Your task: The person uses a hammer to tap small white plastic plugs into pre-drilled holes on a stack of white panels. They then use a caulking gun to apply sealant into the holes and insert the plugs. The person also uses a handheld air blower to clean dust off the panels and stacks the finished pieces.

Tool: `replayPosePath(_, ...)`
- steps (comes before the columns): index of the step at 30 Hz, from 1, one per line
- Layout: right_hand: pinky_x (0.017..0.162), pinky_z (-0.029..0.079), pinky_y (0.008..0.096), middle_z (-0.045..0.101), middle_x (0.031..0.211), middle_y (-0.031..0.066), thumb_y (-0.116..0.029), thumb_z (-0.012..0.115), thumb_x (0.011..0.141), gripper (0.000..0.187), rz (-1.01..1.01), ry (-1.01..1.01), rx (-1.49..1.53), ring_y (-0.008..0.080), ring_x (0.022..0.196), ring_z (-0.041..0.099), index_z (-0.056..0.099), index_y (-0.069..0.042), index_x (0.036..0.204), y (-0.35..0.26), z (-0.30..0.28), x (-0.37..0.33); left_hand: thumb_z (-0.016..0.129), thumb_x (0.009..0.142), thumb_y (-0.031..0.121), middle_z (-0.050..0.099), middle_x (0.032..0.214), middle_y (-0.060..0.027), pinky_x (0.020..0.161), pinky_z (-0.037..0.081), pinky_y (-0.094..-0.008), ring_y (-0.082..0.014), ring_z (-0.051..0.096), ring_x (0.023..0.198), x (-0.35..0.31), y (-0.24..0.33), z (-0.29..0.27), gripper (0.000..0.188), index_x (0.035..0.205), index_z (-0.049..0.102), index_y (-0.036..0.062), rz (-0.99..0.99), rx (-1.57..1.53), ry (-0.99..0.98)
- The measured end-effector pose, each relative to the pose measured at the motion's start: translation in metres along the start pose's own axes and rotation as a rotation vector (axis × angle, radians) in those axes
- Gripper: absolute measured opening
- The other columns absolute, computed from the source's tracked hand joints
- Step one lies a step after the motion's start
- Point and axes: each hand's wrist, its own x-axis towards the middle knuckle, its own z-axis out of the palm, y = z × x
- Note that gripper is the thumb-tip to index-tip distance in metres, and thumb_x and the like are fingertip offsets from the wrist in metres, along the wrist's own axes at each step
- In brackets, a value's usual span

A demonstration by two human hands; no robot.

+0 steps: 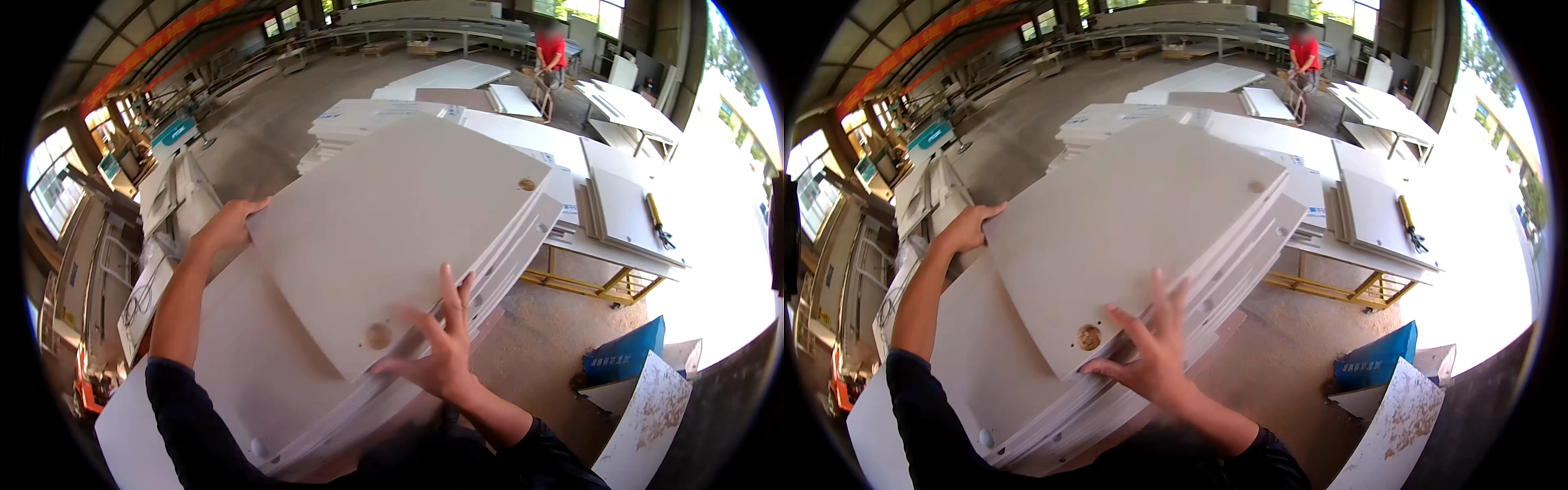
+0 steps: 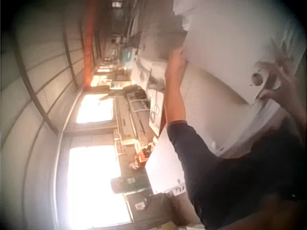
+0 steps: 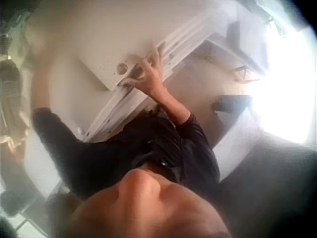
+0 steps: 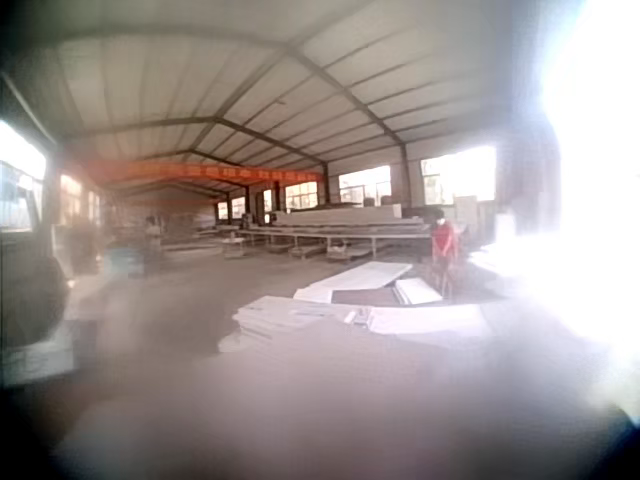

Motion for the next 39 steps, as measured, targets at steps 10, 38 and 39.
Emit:
replayPosePath(10, 0.113, 0.030, 0.0638, 0.018, 0.163, 0.0236, -0.055, 0.089, 0.064, 0.084, 0.055, 0.001, 0.112, 0.0605, 0.146, 0.012, 0.059, -0.019, 0.134, 0.012, -0.024, -0.005, 0.073, 0.074, -0.009, 0.061, 0.118, -0.0200, 0.104, 0.046, -0.0359, -0.0351, 0.061, 0.114, 0.010, -0.010, 0.017, 0.088, 0.153, 0.041, 0.0115, 0.071, 0.079, 0.043)
replayPosePath(38, 0.072, 0.049, 0.0319, 0.070, 0.083, 0.0099, -0.041, 0.077, 0.083, 0.053, 0.350, 0.117, -0.039, 0.0170, 0.073, 0.061, 0.073, 0.003, 0.112, 0.307, -0.135, 0.166, 0.065, 0.097, 0.011, 0.066, 0.112, -0.0083, 0.084, 0.053, -0.0303, -0.0147, 0.063, 0.097, -0.175, 0.198, 0.124, 0.033, 0.126, 0.060, -0.0037, -0.391, -0.949, 0.260)
replayPosePath(39, 0.070, 0.048, 0.0317, 0.070, 0.082, 0.0095, -0.041, 0.076, 0.083, 0.053, 0.436, 0.050, 0.046, 0.0159, 0.073, 0.060, 0.073, 0.003, 0.112, 0.297, -0.134, 0.168, 0.066, 0.096, 0.011, 0.066, 0.110, -0.0082, 0.082, 0.053, -0.0299, -0.0147, 0.064, 0.095, -0.180, 0.202, 0.123, 0.032, 0.124, 0.060, -0.0037, -0.369, -0.927, 0.242)
